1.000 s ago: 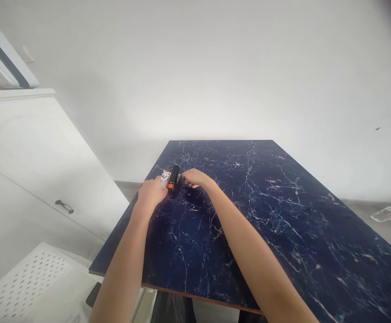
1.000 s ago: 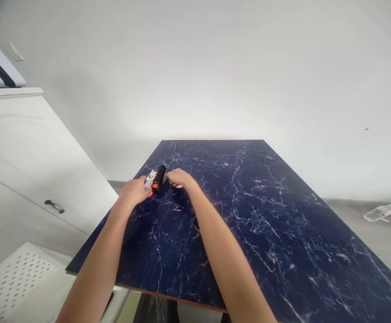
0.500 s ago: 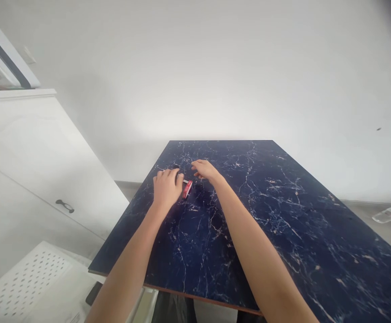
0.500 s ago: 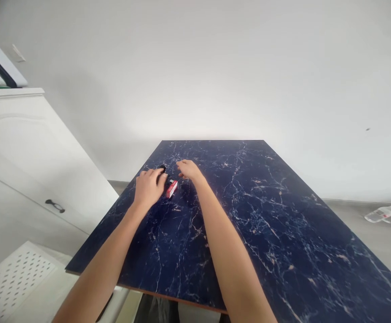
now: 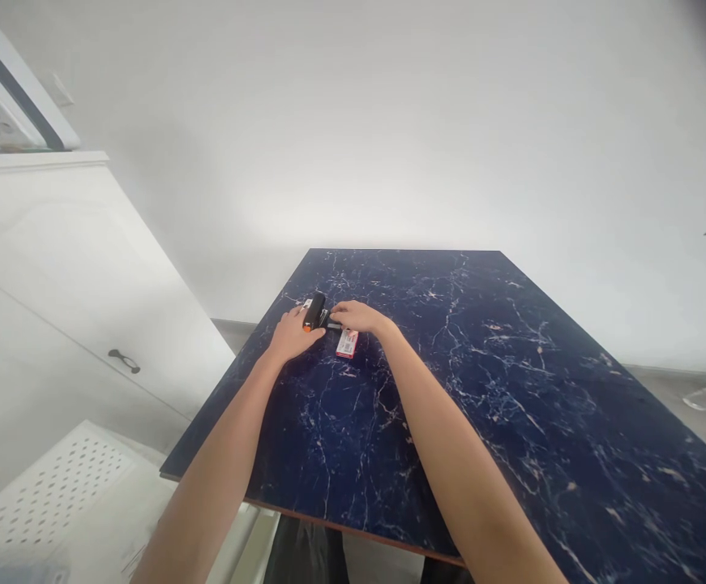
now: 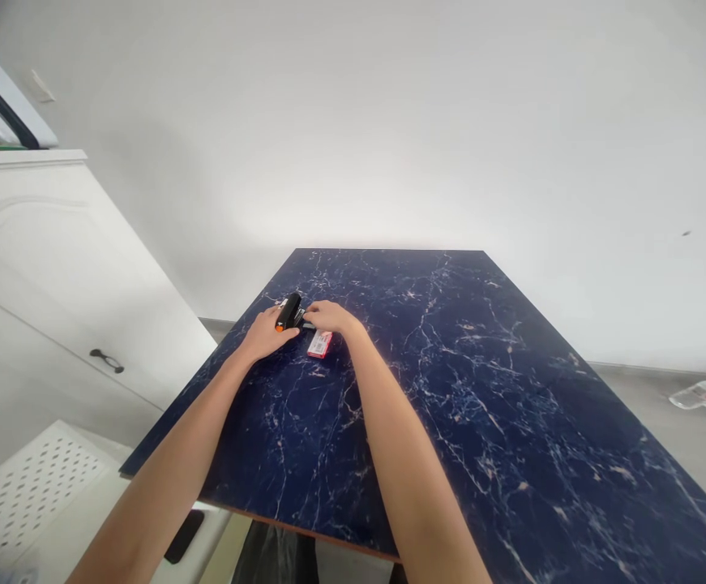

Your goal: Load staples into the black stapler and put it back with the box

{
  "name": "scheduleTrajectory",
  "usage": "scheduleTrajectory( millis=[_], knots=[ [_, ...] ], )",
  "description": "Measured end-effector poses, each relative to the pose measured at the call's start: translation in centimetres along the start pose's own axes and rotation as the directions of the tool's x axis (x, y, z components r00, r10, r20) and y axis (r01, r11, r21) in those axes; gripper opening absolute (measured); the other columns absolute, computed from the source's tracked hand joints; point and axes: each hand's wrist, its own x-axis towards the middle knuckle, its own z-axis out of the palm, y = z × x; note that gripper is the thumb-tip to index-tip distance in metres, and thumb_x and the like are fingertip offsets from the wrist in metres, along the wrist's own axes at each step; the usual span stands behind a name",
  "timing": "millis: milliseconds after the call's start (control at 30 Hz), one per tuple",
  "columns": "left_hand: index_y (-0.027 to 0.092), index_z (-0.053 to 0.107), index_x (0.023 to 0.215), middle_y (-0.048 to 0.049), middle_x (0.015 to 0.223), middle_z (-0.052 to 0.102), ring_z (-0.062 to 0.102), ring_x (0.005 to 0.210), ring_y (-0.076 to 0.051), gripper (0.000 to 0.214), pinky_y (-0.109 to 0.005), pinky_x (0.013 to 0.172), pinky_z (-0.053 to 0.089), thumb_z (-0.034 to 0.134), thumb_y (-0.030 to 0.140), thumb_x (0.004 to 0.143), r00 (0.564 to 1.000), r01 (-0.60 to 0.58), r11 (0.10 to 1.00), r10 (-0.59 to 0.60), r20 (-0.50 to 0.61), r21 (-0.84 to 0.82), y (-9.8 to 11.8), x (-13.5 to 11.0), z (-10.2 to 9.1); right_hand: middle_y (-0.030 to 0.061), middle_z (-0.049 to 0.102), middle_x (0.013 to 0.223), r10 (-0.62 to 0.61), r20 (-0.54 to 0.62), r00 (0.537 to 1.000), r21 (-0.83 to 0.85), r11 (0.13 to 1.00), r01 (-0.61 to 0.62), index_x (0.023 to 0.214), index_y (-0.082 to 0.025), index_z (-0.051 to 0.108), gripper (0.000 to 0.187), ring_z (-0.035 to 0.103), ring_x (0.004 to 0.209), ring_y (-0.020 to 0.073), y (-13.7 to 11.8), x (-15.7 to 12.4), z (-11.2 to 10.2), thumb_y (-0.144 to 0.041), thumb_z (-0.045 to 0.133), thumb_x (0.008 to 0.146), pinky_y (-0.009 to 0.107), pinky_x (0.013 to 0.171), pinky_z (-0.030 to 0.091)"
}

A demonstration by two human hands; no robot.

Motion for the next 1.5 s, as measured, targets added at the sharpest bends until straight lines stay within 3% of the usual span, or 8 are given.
scheduleTrajectory(
  millis=[133, 300, 733, 967, 1200, 1267, 1367, 1500],
  knots=[
    [0.023, 0.059, 0.135, -0.0068, 0.143, 0.056, 0.053, 0.129, -0.031, 0.057, -0.041, 0.108, 0.043, 0.065, 0.034, 0.079, 0.991, -0.102, 0.993, 0.107, 0.080, -0.063, -0.3, -0.1, -0.9, 0.0122, 0.070, 0.120, 0.078, -0.052, 0.996, -0.032, 0.996, -0.080, 0.126, -0.017, 0.064, 0.039, 0.071, 0.083, 0.0210, 0.2, -0.1, -0.5, -0.034, 0.054, 0.092, 0.027, 0.077, 0.053],
    [0.026, 0.053, 0.143, -0.0023, 0.152, 0.048, 0.049, 0.135, -0.031, 0.066, -0.039, 0.110, 0.042, 0.062, 0.027, 0.078, 0.985, -0.073, 0.991, 0.089, 0.145, -0.110, -0.1, -0.4, -1.7, 0.0151, 0.074, 0.100, 0.163, 0.085, 0.983, 0.045, 0.985, -0.168, 0.109, -0.012, 0.070, 0.032, 0.071, 0.067, 0.0216, -0.1, 0.2, 0.1, -0.031, 0.063, 0.084, 0.028, 0.060, 0.058],
    [0.029, 0.052, 0.144, -0.0063, 0.144, 0.057, 0.052, 0.130, -0.031, 0.050, -0.046, 0.108, 0.038, 0.044, 0.049, 0.099, 0.997, -0.048, 0.992, 0.055, -0.061, 0.114, 1.5, -1.3, -2.3, 0.0137, 0.074, 0.099, 0.106, 0.028, 0.994, 0.147, 0.983, -0.109, 0.113, -0.015, 0.068, 0.031, 0.072, 0.073, 0.0226, -0.3, -0.7, -1.0, -0.031, 0.063, 0.087, 0.027, 0.060, 0.057],
    [0.023, 0.072, 0.116, -0.0150, 0.117, 0.072, 0.067, 0.106, -0.036, 0.072, -0.043, 0.086, 0.050, 0.019, 0.067, 0.097, 0.942, 0.189, 0.966, -0.229, 0.247, 0.176, 1.0, -1.8, -5.2, 0.0103, 0.072, 0.111, -0.083, -0.136, 0.987, -0.056, 0.996, 0.076, 0.124, -0.021, 0.064, 0.036, 0.070, 0.082, 0.0210, 2.4, -7.6, -5.5, -0.040, 0.052, 0.096, 0.031, 0.074, 0.055],
    [0.016, 0.075, 0.103, -0.0205, 0.110, 0.072, 0.066, 0.105, -0.039, 0.068, -0.047, 0.086, 0.050, 0.024, 0.062, 0.097, 0.899, 0.349, 0.893, -0.405, 0.168, 0.286, 2.3, -2.3, -6.8, 0.0081, 0.072, 0.113, -0.055, -0.160, 0.986, -0.237, 0.971, 0.015, 0.123, -0.026, 0.066, 0.036, 0.070, 0.096, 0.0250, 10.4, -17.1, -5.8, -0.042, 0.046, 0.097, 0.038, 0.086, 0.055],
    [0.015, 0.070, 0.116, -0.0192, 0.116, 0.069, 0.062, 0.113, -0.036, 0.062, -0.046, 0.095, 0.047, 0.024, 0.053, 0.100, 0.960, 0.277, 0.928, -0.277, -0.036, 0.249, 3.7, -2.5, -6.2, 0.0079, 0.072, 0.114, -0.055, -0.241, 0.969, -0.257, 0.966, -0.009, 0.123, -0.027, 0.066, 0.037, 0.070, 0.095, 0.0245, 11.6, -18.6, -5.3, -0.042, 0.044, 0.097, 0.038, 0.084, 0.056],
    [0.019, 0.058, 0.136, -0.0124, 0.132, 0.062, 0.055, 0.124, -0.027, 0.050, -0.041, 0.106, 0.041, 0.030, 0.043, 0.103, 0.972, -0.078, 0.985, 0.110, -0.207, 0.156, 6.9, -3.2, -4.5, 0.0086, 0.069, 0.119, -0.123, -0.293, 0.948, -0.324, 0.946, 0.022, 0.128, -0.026, 0.062, 0.040, 0.069, 0.092, 0.0240, 11.8, -19.4, -4.7, -0.044, 0.047, 0.096, 0.039, 0.082, 0.056],
    [0.029, 0.060, 0.134, -0.0056, 0.134, 0.061, 0.052, 0.125, -0.027, 0.041, -0.041, 0.108, 0.039, 0.053, 0.036, 0.094, 0.898, -0.431, 0.901, 0.421, 0.129, 0.060, 9.5, -4.7, -2.2, 0.0081, 0.066, 0.124, -0.191, -0.269, 0.944, -0.351, 0.932, 0.089, 0.132, -0.028, 0.059, 0.041, 0.069, 0.091, 0.0225, 11.1, -19.2, -4.0, -0.044, 0.045, 0.097, 0.038, 0.081, 0.056]
  ],
)
